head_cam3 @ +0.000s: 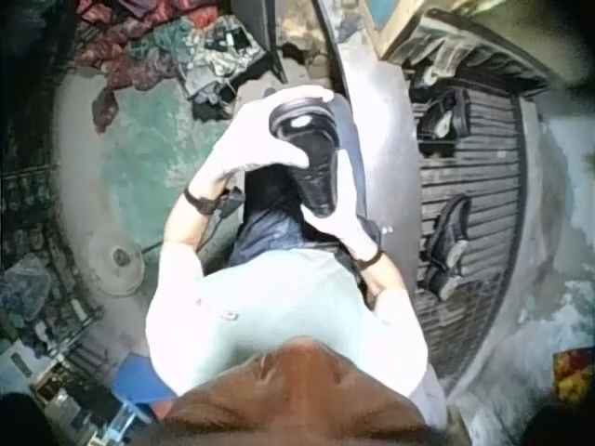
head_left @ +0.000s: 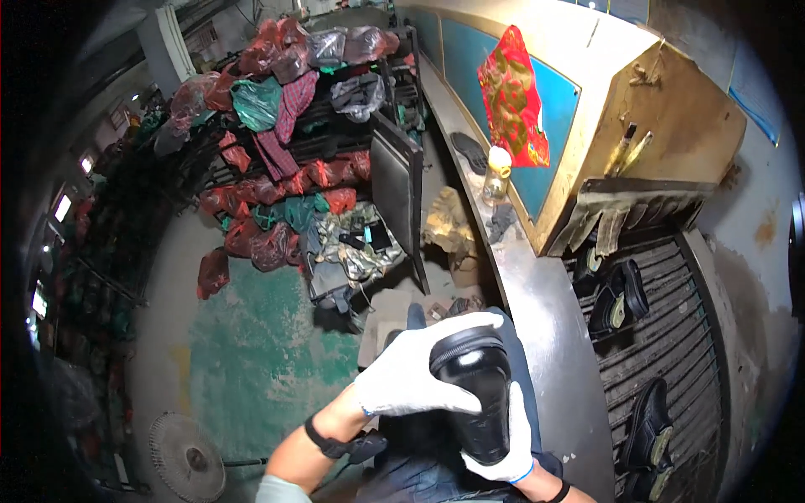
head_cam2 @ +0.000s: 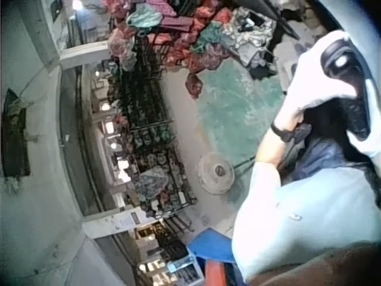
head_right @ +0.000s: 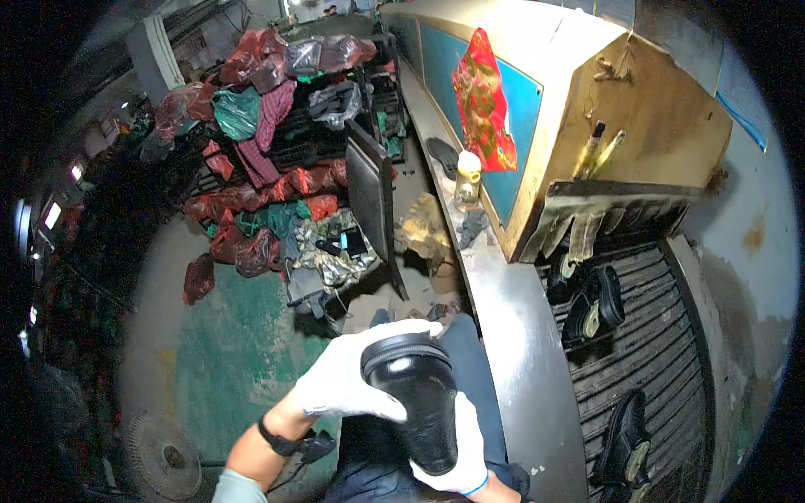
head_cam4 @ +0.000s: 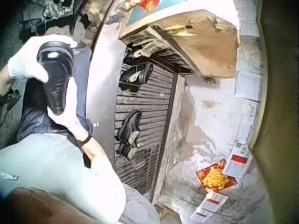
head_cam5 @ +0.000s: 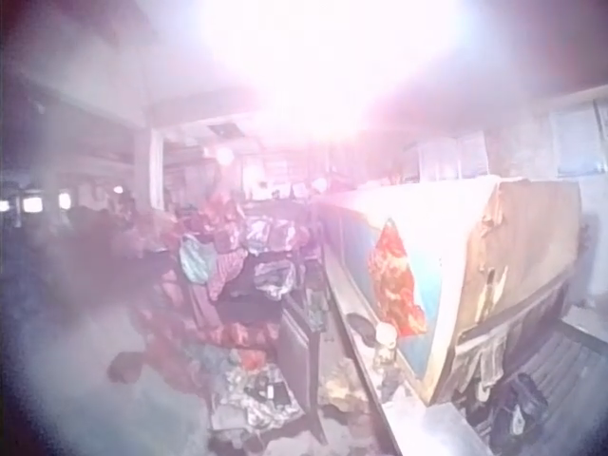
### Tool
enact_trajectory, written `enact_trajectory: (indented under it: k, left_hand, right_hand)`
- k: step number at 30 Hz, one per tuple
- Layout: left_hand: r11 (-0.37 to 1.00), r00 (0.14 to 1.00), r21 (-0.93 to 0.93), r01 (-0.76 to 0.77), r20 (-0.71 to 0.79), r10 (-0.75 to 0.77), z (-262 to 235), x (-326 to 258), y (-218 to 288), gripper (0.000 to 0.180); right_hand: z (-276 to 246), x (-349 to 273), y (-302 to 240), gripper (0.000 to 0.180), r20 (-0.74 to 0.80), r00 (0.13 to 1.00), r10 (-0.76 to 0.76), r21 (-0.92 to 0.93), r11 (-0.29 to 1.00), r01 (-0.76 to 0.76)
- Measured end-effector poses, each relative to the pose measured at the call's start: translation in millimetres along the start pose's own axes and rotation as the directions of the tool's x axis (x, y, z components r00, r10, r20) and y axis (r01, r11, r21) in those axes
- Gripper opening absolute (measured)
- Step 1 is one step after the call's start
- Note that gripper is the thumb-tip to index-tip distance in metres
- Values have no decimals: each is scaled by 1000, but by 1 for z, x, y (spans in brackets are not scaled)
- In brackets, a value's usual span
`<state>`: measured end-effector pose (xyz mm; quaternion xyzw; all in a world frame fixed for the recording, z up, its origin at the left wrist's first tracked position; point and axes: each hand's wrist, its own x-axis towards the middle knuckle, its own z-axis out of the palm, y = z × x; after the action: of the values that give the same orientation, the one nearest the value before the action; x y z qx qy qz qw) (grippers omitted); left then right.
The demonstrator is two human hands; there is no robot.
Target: The recorder is picking up black leather shoes from a conveyor belt, inspecting them, and placing them back.
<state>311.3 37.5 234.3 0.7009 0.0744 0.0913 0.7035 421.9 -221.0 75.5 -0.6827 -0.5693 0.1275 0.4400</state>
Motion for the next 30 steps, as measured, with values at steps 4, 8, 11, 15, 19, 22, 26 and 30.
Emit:
enact_trajectory:
  k: [4,8,11,15,19,22,26,30]
  left_hand:
    - [616,888,647,-450,247,389,19,-27,8,68]
    - [266,653,597,-757,675,344,88,-74,-90,49]
    - [146,694,692,-707,640,329,126,-110,-172,46]
    - [186,796,775,-604,599,90,150,-142,-226,52]
    - [-183,851,835,-519,526,-15,168,-164,-245,62]
    - [338,940,911,-235,302,-160,181,-171,-254,69]
    - [229,937,909,-349,334,103,175,-161,-232,56]
    - [819,843,476,-321,-250,476,126,-140,-161,26]
  right_hand:
    - [-19,31,30,134,152,987,-49,101,994,33]
    - [-41,49,39,136,209,967,147,904,347,-248]
    - [-44,65,38,103,306,927,218,929,142,-341]
    - [-68,105,22,53,488,824,286,643,521,-562]
    - [-109,118,-38,41,670,734,113,369,807,-461]
    - [-137,91,-77,37,633,654,-414,452,884,122]
    - [-104,67,-51,40,575,732,-365,321,924,208]
    - [-81,66,-6,54,495,837,-235,314,946,80]
